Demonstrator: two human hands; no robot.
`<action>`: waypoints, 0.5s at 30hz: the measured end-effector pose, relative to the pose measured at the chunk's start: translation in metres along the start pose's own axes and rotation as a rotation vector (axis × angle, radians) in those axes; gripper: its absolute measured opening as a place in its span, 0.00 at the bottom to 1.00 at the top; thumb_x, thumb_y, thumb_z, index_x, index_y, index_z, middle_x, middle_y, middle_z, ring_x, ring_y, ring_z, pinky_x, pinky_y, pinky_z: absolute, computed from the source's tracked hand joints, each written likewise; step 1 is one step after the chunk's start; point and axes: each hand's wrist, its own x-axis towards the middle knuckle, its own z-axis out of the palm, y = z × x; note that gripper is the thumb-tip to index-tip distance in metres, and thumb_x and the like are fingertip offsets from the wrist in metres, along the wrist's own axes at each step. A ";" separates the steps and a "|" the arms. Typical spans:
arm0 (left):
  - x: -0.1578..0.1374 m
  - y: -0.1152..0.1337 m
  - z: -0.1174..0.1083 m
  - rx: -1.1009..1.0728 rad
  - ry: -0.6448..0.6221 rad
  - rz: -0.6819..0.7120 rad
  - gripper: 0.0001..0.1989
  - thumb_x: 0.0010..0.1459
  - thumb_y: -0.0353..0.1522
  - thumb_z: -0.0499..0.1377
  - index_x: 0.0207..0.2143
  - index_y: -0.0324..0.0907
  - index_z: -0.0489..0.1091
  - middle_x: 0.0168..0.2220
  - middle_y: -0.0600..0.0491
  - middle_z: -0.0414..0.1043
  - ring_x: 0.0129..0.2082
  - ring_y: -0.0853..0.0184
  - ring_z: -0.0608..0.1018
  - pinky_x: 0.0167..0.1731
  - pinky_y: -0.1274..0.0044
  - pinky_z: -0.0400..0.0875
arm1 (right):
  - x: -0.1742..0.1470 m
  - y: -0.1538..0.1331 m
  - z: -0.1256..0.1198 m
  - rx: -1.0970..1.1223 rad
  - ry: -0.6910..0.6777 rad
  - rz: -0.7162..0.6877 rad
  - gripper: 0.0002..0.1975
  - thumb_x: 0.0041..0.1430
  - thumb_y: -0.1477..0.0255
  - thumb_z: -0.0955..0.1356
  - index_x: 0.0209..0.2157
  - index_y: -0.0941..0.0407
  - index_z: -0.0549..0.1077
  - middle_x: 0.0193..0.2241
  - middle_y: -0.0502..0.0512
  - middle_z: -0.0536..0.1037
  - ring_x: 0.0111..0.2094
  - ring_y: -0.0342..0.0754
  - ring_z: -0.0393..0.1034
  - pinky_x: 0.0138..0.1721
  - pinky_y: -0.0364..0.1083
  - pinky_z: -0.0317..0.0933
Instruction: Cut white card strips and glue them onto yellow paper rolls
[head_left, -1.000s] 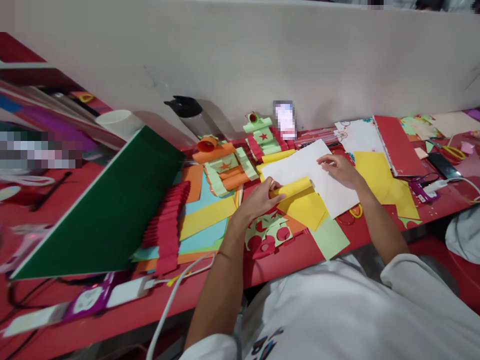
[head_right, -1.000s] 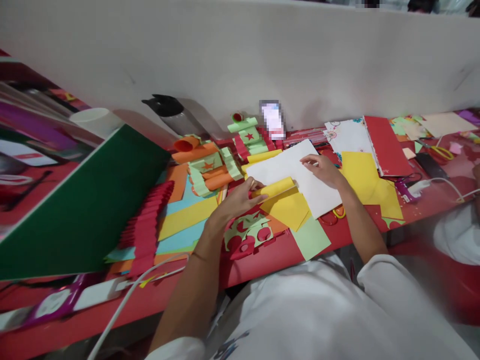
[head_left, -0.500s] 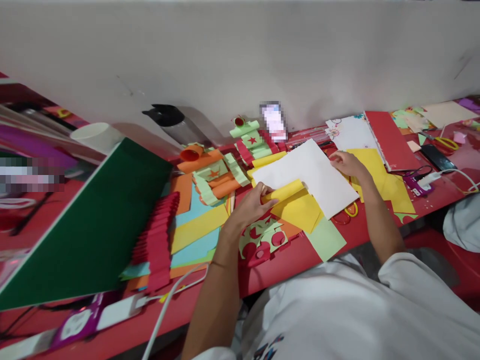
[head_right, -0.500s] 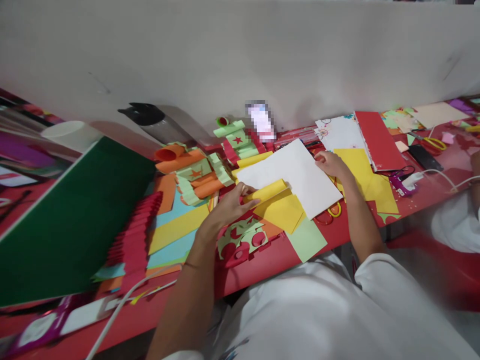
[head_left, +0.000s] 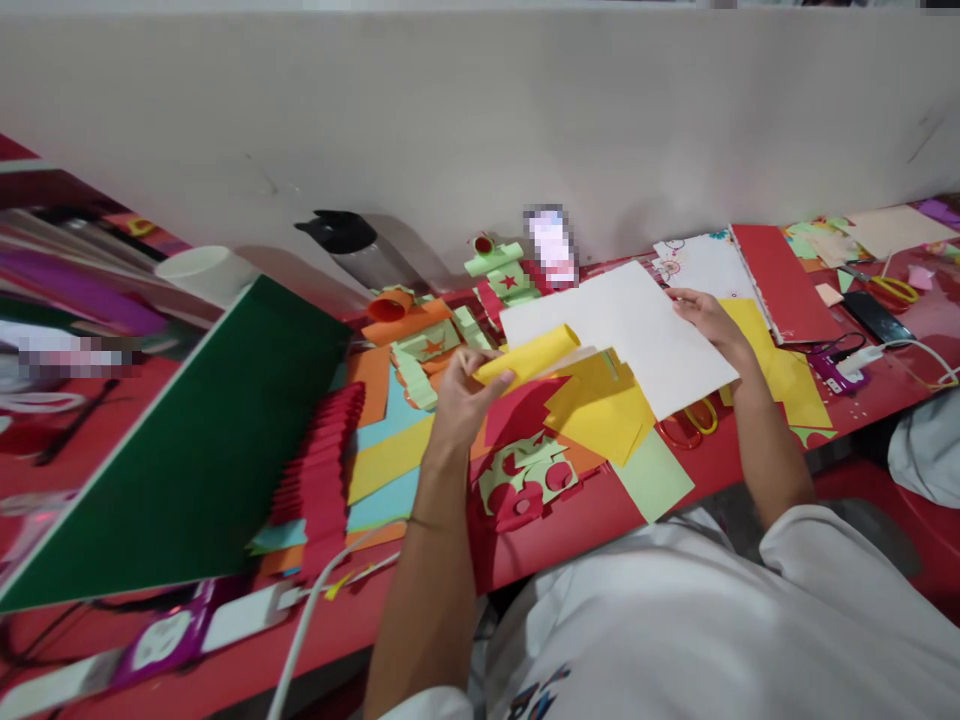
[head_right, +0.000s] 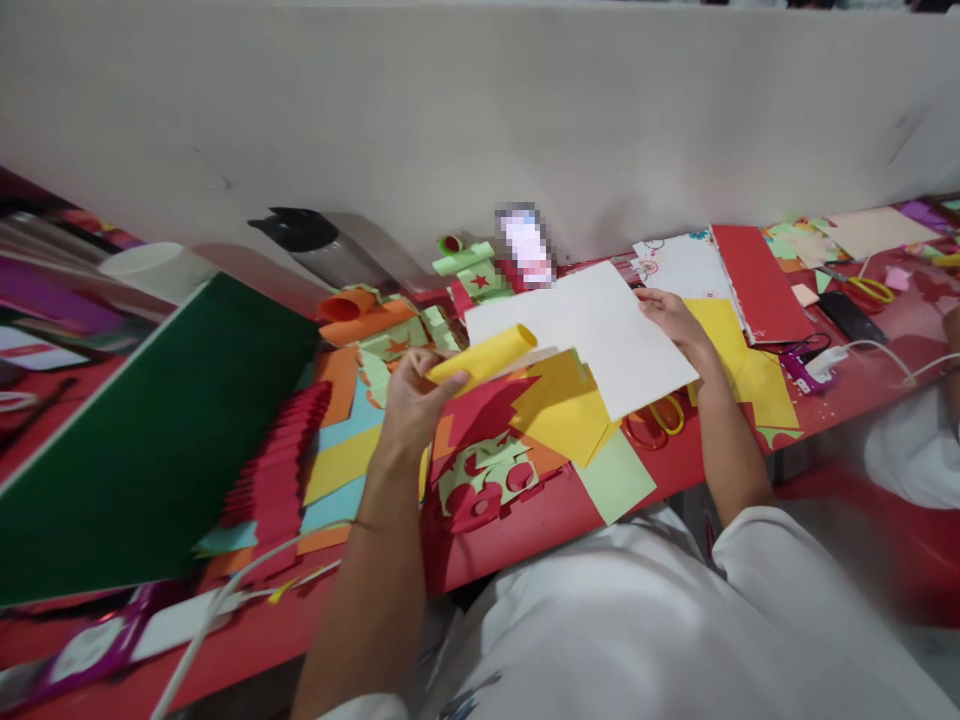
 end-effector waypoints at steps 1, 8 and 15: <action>0.001 0.001 -0.003 -0.062 0.068 -0.003 0.31 0.51 0.48 0.68 0.33 0.48 0.47 0.41 0.53 0.70 0.44 0.62 0.77 0.42 0.71 0.77 | 0.001 0.000 -0.004 0.006 0.033 0.010 0.31 0.61 0.57 0.71 0.62 0.57 0.72 0.52 0.61 0.83 0.45 0.54 0.79 0.47 0.52 0.72; 0.007 -0.002 -0.012 -0.480 0.285 0.023 0.33 0.45 0.44 0.76 0.33 0.48 0.52 0.37 0.56 0.69 0.40 0.63 0.81 0.38 0.73 0.80 | 0.003 0.003 -0.017 0.105 0.161 -0.019 0.31 0.58 0.59 0.74 0.61 0.54 0.72 0.40 0.55 0.82 0.35 0.50 0.75 0.38 0.49 0.71; 0.014 -0.016 -0.011 -0.403 0.227 0.063 0.34 0.44 0.40 0.78 0.32 0.47 0.52 0.38 0.56 0.71 0.36 0.70 0.78 0.34 0.79 0.74 | -0.005 -0.008 0.008 0.194 0.028 -0.084 0.27 0.53 0.60 0.79 0.53 0.47 0.73 0.35 0.47 0.76 0.32 0.46 0.71 0.36 0.46 0.68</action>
